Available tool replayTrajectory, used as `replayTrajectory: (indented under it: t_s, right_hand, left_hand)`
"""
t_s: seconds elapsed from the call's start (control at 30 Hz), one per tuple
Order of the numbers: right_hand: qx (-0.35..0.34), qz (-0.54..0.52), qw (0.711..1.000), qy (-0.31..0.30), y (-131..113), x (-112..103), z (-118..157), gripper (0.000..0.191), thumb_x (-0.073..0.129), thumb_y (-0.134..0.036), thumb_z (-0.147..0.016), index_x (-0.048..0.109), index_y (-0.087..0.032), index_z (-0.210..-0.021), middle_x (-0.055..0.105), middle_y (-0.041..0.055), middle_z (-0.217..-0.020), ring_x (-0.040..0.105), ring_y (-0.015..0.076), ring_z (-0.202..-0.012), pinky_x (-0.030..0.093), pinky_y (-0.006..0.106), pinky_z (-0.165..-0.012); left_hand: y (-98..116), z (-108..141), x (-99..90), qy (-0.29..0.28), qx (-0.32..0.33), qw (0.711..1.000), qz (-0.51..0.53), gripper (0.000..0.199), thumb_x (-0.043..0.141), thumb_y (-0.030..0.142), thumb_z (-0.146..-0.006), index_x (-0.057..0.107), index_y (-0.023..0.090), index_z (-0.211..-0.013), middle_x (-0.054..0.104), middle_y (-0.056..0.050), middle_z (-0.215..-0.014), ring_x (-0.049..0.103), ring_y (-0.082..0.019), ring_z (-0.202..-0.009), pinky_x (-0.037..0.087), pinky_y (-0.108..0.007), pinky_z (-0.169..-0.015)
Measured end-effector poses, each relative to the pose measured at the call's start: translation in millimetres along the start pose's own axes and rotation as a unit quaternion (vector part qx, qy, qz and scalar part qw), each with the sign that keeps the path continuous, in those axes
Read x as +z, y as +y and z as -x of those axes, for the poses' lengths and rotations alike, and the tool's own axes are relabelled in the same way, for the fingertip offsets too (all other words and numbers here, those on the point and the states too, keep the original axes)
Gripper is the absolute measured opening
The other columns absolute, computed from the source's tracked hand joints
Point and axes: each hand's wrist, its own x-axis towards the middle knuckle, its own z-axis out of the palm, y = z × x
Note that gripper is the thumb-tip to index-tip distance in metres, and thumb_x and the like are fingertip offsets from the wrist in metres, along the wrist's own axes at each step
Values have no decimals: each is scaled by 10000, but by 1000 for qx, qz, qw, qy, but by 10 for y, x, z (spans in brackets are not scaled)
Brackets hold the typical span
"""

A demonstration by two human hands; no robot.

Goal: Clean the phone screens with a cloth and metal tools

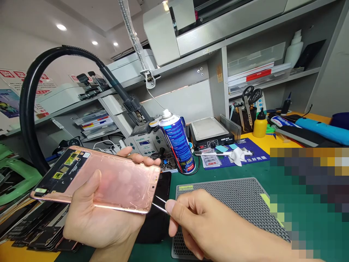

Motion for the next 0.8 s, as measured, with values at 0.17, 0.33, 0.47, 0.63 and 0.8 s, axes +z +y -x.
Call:
replayTrajectory:
  t_s: [0.17, 0.33, 0.47, 0.63, 0.8]
  right_hand:
    - [7, 2, 1000, -6, -17, 1, 4, 512, 382, -618, -947, 598, -164, -850, 427, -78, -471, 335, 66, -436, 265, 170, -433]
    - [10, 7, 1000, -9, -49, 6, 12, 512, 395, -621, -941, 608, -163, -853, 429, -77, -469, 335, 70, -438, 266, 180, -443]
    - [16, 1, 1000, -8, -54, 2, 6, 512, 399, -629, -935, 603, -168, -844, 426, -79, -465, 328, 72, -434, 250, 184, -436]
    - [-3, -6, 1000, -16, -39, 6, -7, 510, 393, -616, -944, 598, -164, -824, 411, -84, -444, 311, 67, -417, 240, 183, -427]
    - [1, -47, 999, -7, -17, -4, -24, 447, 415, -568, -958, 582, -177, -817, 410, -88, -426, 274, 63, -399, 201, 172, -395]
  left_hand:
    - [15, 13, -17, -8, 3, 1000, -1, 464, 282, 373, -918, 648, 127, -1061, 690, -124, -853, 662, -286, -857, 521, -517, -837]
    - [7, -5, 0, -2, -7, 1000, 8, 451, 307, 384, -903, 654, 137, -1052, 690, -120, -853, 659, -278, -853, 519, -517, -841]
    - [13, 1, 13, 12, -6, 1000, 9, 431, 345, 389, -881, 663, 139, -1031, 682, -111, -831, 655, -266, -827, 524, -509, -827]
    - [18, 9, 15, -3, -9, 1000, 1, 436, 329, 387, -889, 659, 142, -1036, 682, -119, -838, 656, -281, -837, 526, -518, -817]
    - [14, 0, 43, 9, -4, 1000, 3, 441, 322, 380, -880, 665, 130, -1003, 686, -125, -798, 663, -273, -797, 542, -502, -779]
